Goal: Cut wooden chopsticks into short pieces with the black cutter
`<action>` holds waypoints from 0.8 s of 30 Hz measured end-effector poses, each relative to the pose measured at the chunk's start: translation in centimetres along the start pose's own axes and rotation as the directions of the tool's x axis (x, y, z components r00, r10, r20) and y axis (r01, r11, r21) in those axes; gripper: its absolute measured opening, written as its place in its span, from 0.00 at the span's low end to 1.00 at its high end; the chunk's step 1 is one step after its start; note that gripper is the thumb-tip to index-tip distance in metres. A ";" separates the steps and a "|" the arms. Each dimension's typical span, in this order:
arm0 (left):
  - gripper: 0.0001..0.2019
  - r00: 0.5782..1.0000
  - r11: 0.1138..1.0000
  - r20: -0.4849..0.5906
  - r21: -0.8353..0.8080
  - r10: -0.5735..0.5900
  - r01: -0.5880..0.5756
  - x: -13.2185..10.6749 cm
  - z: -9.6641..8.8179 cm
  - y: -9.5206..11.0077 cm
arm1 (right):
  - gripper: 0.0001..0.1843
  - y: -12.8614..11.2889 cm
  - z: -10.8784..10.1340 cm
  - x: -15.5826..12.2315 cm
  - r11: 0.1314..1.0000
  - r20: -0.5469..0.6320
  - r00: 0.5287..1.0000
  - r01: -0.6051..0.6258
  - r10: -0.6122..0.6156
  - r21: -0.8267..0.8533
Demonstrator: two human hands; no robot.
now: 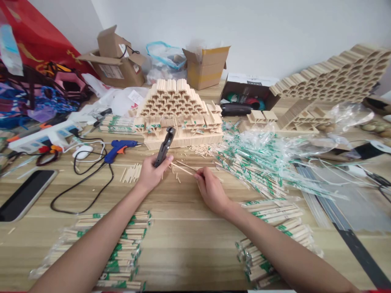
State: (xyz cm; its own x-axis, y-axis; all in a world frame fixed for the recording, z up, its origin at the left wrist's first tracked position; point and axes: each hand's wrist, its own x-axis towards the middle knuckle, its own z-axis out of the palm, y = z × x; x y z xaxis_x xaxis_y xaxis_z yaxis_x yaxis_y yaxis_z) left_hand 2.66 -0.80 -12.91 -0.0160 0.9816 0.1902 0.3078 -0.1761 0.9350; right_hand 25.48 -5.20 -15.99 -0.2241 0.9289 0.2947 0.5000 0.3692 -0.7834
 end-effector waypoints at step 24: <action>0.16 0.975 0.987 -0.189 -0.133 -0.114 0.090 0.6 0.4 -0.4 | 0.18 -2.1 -3.0 3.4 0.883 -0.279 0.936 -0.066 0.217 0.464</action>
State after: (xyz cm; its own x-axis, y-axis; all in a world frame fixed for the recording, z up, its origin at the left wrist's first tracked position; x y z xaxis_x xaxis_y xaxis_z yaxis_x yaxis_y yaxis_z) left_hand 2.90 -0.08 -13.27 -0.2302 0.9637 0.1352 0.1760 -0.0954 0.9798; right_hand 26.17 -2.78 -11.72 0.1319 0.9570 0.2585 0.0688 0.2513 -0.9655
